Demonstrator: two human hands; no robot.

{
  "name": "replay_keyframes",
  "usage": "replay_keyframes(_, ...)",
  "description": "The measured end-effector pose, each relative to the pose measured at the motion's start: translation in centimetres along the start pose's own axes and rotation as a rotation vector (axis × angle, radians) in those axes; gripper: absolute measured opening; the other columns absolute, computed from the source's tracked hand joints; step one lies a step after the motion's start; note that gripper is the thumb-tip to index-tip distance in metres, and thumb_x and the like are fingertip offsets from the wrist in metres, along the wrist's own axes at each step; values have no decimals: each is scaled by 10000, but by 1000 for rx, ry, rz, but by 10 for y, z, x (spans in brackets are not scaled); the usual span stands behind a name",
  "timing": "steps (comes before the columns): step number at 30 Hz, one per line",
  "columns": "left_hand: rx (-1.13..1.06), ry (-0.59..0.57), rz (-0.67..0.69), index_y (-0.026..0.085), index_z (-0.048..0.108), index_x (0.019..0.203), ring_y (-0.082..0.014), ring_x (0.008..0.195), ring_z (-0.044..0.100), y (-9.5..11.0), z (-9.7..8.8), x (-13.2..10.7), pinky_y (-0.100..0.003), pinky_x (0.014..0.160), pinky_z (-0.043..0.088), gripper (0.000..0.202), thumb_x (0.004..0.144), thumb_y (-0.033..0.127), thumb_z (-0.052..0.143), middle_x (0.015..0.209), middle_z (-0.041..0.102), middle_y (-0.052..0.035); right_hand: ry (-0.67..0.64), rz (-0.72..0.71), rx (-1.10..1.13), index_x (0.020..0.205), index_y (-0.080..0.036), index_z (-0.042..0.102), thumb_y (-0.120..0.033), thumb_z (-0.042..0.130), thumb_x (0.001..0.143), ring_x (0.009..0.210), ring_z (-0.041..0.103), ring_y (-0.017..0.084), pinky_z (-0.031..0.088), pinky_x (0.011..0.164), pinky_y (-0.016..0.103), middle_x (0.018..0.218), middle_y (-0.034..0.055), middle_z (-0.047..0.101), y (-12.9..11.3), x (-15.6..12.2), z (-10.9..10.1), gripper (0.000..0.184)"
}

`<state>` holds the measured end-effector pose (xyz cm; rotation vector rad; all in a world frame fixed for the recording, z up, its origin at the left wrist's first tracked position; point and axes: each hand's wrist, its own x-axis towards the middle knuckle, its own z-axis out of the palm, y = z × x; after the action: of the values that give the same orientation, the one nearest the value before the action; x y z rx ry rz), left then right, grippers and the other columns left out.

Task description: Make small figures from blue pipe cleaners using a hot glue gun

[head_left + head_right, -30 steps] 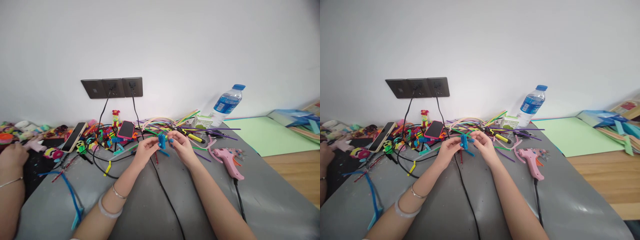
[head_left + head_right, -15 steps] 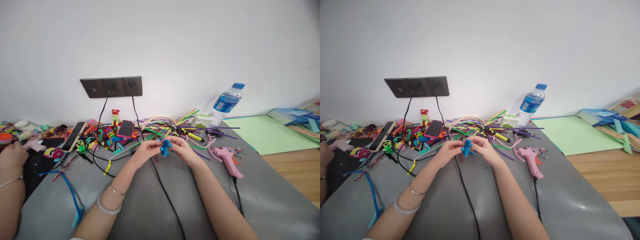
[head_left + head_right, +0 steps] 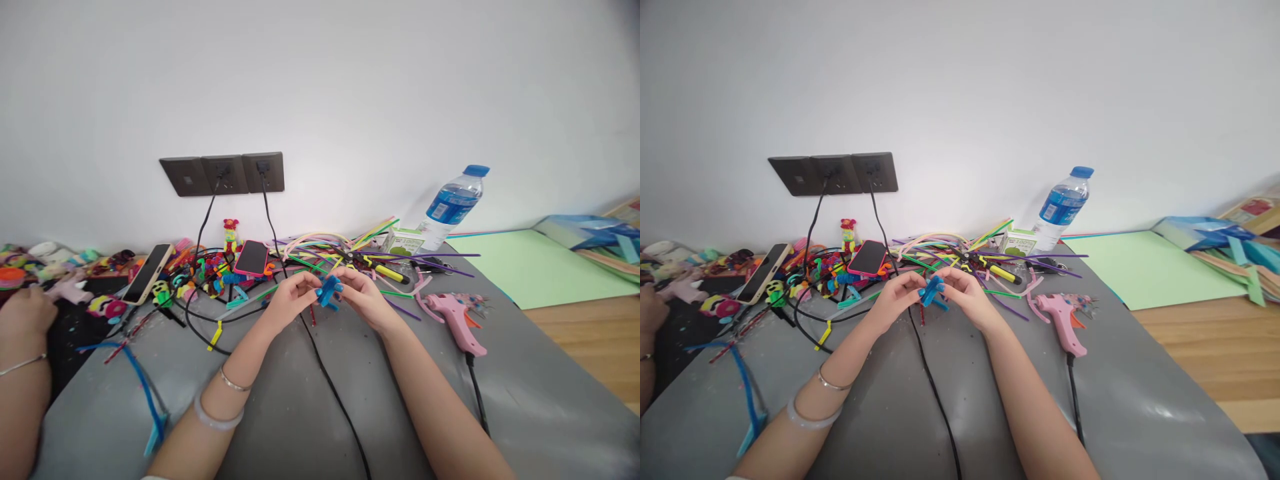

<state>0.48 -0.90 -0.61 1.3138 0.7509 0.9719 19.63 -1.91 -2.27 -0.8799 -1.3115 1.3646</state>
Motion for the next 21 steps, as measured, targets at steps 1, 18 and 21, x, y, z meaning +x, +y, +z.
replay_keyframes(1,29,8,17,159,653,835,-140,702,625,-1,-1,0,-251,652,537,332,714,434,795,794,646,-30,3,0,0,940,-219,685,-556,776,751,689,544,152,450,604,256,870,41,636,0,0,0,396)
replay_keyframes(18,583,34,230,192,570,821,-162,735,620,-3,4,-4,-216,582,452,76,857,183,503,810,645,-44,83,64,-29,871,-192,664,-535,801,714,596,490,113,406,560,241,713,-17,592,2,3,3,401)
replay_keyframes(21,611,28,262,193,551,855,-163,757,602,-3,3,-5,-225,612,451,76,879,178,481,842,627,-49,75,87,14,872,-192,665,-533,809,708,598,491,108,402,561,237,723,-18,598,3,3,3,405)
